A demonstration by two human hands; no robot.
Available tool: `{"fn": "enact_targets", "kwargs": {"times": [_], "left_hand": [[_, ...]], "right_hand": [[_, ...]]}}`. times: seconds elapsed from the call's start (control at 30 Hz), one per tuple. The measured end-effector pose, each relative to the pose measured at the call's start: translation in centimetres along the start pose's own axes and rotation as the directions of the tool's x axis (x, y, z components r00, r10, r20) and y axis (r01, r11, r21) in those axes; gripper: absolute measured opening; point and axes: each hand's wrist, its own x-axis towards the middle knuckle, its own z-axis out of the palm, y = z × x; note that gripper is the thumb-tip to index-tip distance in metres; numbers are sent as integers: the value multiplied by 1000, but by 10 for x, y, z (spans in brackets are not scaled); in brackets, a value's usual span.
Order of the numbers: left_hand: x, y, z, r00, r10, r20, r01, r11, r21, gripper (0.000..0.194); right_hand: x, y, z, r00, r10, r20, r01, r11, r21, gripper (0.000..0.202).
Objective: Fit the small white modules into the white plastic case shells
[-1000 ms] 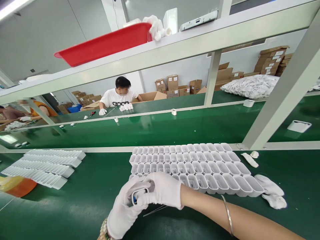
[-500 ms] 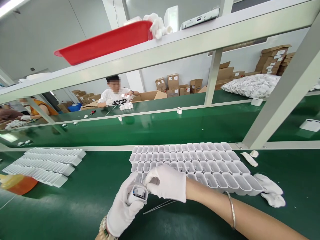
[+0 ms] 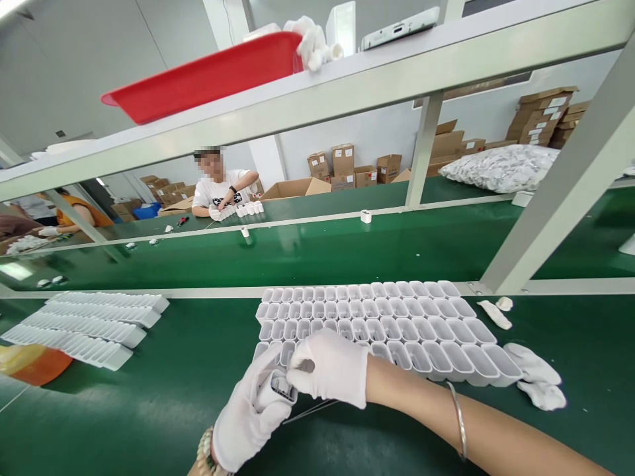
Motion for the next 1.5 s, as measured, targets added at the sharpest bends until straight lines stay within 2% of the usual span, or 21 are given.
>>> {"fn": "enact_targets", "kwargs": {"times": [0.27,0.37,0.53,0.73,0.83,0.93,1.07,1.17,1.23,1.3,1.4,1.5], "left_hand": [[2,1,2,1000,22,6,-22,999,28,77],[4,1,3,999,18,27,-17,999,-29,81],[2,-1,4,999,22,47,-16,991,-134,83],[3,-4,3,999,40,17,-40,999,-13,79],[7,-5,4,995,101,-15,-100,994,44,76],[11,-5,7,974,225,-24,-221,969,107,74],[15,-4,13,935,354,-28,-338,909,243,77],[16,-2,16,916,391,-88,-349,887,303,73],[17,0,16,908,398,-132,-347,890,297,73],[19,2,13,906,385,-175,-322,896,305,74],[26,3,4,884,362,-296,-252,901,352,70],[37,-1,-6,836,340,-430,-188,915,358,63]], "right_hand": [[5,5,6,1000,4,-13,-5,999,-40,39],[5,6,1,1000,10,-18,-11,999,-36,43],[2,6,-9,998,-20,53,23,998,-50,34],[1,1,-2,999,-50,12,51,980,-191,37],[-3,-6,-2,998,-52,-42,40,970,-241,33],[-7,-12,2,998,-12,-61,0,981,-195,21],[-11,-13,21,992,31,-121,-52,983,-178,48],[-14,-18,30,983,-34,-179,-1,982,-191,45],[-16,-23,23,977,-59,-204,12,974,-227,29],[-13,-27,5,980,-58,-191,1,958,-288,15],[10,-21,-36,972,-6,-236,-98,900,-426,15],[48,1,-74,936,75,-344,-248,836,-490,18]]}}
